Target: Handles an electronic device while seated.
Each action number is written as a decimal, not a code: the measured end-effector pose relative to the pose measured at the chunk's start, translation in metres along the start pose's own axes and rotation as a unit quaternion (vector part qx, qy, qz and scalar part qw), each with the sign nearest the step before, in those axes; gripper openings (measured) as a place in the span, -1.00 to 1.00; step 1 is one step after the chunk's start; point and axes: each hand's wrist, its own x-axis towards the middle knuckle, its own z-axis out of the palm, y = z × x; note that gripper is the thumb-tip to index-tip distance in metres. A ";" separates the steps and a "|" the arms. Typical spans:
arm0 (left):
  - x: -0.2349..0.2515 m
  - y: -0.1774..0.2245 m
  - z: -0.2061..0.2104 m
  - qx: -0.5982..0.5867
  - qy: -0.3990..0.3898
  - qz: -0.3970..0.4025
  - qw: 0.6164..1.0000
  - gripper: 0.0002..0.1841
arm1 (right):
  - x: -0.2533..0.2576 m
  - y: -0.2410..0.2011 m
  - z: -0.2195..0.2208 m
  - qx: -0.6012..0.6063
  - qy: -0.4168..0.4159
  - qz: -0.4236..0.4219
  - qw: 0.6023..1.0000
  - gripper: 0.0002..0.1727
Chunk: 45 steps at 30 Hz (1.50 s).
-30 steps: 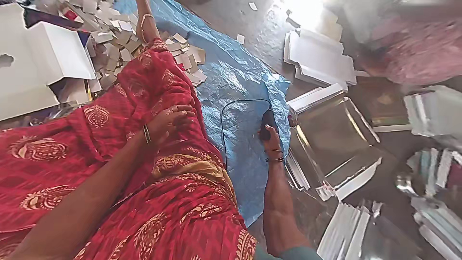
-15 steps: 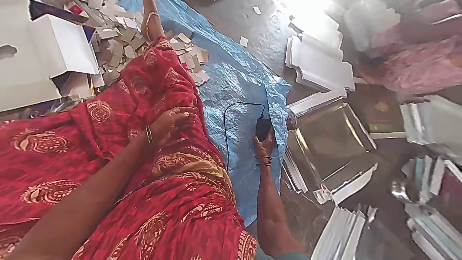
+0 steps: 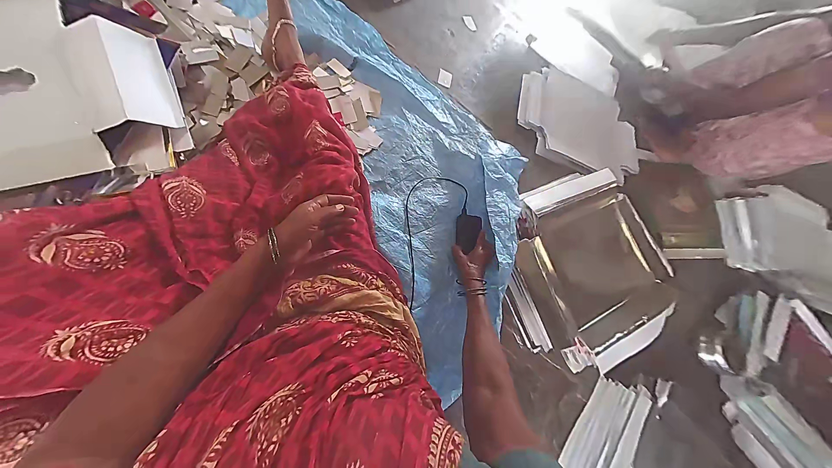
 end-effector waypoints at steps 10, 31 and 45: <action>-0.004 -0.004 -0.005 -0.010 -0.011 0.012 1.000 -0.62 | 0.006 -0.021 0.010 -0.010 0.004 0.032 0.999 0.08; -0.072 0.026 -0.064 0.224 -0.011 0.086 0.971 -0.62 | -0.008 -0.135 -0.016 -0.094 -0.297 -0.105 0.945 -0.55; -0.138 0.006 -0.092 0.436 -0.066 0.062 0.895 -0.55 | -0.005 -0.147 0.009 -0.134 -0.331 -0.086 0.930 -0.56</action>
